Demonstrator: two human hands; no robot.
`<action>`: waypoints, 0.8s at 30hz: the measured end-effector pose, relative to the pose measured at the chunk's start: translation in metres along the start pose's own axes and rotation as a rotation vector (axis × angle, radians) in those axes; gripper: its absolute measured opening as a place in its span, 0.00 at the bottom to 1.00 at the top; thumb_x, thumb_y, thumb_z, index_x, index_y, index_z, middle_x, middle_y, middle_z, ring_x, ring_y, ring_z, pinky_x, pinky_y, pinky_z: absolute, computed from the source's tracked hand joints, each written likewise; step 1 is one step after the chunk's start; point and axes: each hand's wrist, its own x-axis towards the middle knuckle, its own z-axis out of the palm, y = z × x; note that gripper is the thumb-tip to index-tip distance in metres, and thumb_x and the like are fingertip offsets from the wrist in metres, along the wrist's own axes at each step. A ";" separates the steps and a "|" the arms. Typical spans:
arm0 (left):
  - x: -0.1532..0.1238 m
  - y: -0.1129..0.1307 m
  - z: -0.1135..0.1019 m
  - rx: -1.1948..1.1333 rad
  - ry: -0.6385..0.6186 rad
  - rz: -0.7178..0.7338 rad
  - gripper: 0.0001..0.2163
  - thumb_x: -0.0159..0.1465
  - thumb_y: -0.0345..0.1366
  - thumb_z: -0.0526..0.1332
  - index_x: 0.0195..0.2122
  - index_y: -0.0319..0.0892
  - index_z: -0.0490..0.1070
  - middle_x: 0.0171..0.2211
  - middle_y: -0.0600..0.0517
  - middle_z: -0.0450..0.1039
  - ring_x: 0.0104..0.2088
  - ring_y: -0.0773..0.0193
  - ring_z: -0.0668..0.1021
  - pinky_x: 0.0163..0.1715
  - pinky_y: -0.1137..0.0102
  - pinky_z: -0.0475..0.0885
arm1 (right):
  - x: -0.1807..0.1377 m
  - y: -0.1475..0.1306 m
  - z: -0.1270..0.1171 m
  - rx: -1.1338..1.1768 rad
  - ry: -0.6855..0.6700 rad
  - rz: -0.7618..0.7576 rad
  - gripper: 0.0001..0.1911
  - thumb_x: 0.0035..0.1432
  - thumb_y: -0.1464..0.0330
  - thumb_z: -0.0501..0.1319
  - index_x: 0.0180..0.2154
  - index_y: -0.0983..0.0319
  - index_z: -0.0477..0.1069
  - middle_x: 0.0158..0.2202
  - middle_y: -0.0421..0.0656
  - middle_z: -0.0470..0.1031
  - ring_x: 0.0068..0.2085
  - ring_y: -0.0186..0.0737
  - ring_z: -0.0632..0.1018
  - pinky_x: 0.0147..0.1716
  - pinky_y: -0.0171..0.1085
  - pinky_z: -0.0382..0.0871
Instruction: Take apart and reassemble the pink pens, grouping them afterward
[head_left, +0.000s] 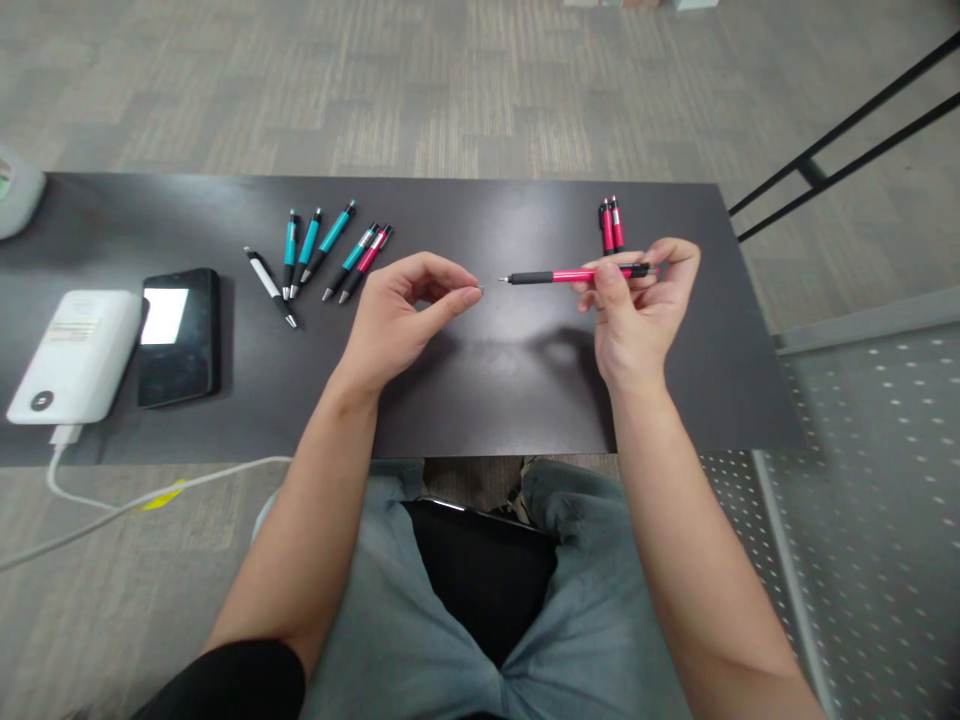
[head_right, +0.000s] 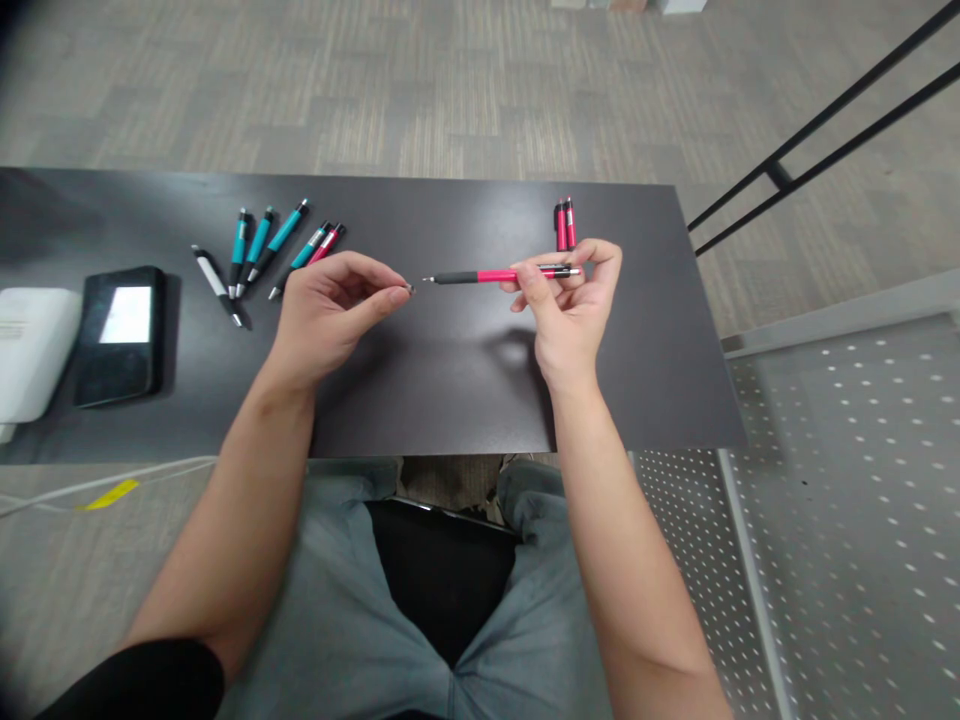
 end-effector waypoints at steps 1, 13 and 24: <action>0.000 0.000 0.000 -0.004 0.000 -0.003 0.27 0.62 0.66 0.89 0.40 0.48 0.89 0.40 0.47 0.92 0.40 0.56 0.87 0.44 0.62 0.82 | -0.001 0.000 0.002 0.012 -0.007 0.007 0.36 0.73 0.36 0.79 0.56 0.44 0.58 0.43 0.36 0.87 0.42 0.48 0.94 0.28 0.42 0.84; 0.001 -0.001 0.000 0.044 0.027 0.047 0.29 0.64 0.69 0.87 0.40 0.47 0.91 0.40 0.47 0.92 0.38 0.58 0.87 0.42 0.63 0.82 | -0.009 -0.033 0.003 -0.250 -0.222 0.106 0.25 0.79 0.34 0.71 0.55 0.45 0.75 0.47 0.48 0.87 0.43 0.54 0.84 0.43 0.57 0.85; 0.000 -0.003 -0.002 0.064 0.048 0.089 0.24 0.66 0.65 0.87 0.41 0.48 0.95 0.40 0.47 0.94 0.37 0.59 0.87 0.41 0.64 0.82 | -0.006 -0.023 0.002 -0.327 -0.256 -0.136 0.23 0.78 0.39 0.76 0.49 0.50 0.91 0.41 0.43 0.80 0.35 0.43 0.72 0.35 0.46 0.72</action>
